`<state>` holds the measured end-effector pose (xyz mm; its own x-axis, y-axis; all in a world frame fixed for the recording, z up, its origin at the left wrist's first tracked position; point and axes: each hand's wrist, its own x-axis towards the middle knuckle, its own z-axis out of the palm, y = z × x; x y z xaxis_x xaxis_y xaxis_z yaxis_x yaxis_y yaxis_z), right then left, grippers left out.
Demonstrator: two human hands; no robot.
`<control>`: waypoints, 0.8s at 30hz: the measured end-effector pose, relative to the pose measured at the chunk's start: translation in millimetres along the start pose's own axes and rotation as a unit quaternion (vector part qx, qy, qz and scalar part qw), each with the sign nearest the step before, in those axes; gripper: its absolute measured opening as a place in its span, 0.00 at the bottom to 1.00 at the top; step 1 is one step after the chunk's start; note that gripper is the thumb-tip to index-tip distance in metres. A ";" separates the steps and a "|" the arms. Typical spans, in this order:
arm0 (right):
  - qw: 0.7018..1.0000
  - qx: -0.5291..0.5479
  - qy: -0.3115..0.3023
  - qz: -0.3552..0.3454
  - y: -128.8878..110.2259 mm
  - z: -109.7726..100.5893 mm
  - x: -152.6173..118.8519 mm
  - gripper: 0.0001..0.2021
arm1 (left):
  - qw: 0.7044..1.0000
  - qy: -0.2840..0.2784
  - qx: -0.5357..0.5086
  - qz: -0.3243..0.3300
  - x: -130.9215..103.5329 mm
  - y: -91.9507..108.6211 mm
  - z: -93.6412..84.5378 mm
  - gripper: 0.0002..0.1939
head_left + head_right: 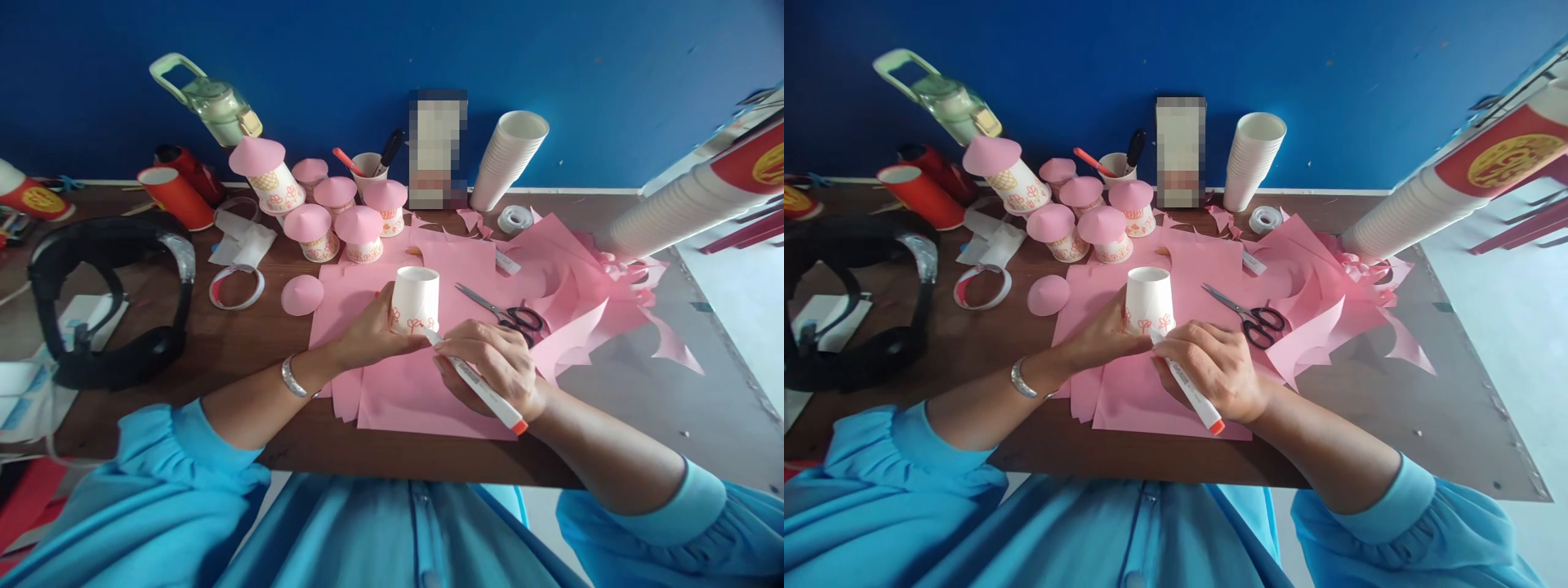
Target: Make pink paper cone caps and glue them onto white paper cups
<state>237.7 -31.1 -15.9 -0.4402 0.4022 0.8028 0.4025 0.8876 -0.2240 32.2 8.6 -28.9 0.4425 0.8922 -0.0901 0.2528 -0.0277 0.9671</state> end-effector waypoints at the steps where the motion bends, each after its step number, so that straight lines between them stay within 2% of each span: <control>1: 1.000 -0.003 -0.002 -0.002 0.1 0.5 -0.5 0.10 | 1.000 0.003 0.005 -0.006 -0.2 0.3 0.9 0.33; 11: 1.000 -0.009 -0.014 0.014 0.7 3.6 -4.7 0.11 | 1.000 0.004 -0.002 -0.020 -1.6 -1.7 5.1 0.30; 24: 0.999 -0.004 -0.028 0.014 0.3 3.7 -4.0 0.11 | 0.999 0.000 0.041 0.018 0.2 -2.1 5.3 0.25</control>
<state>236.6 -31.6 -21.1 -0.4732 0.4388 0.7639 0.4221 0.8740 -0.2406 36.3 6.5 -32.2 0.4535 0.8896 -0.0552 0.3067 -0.0976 0.9468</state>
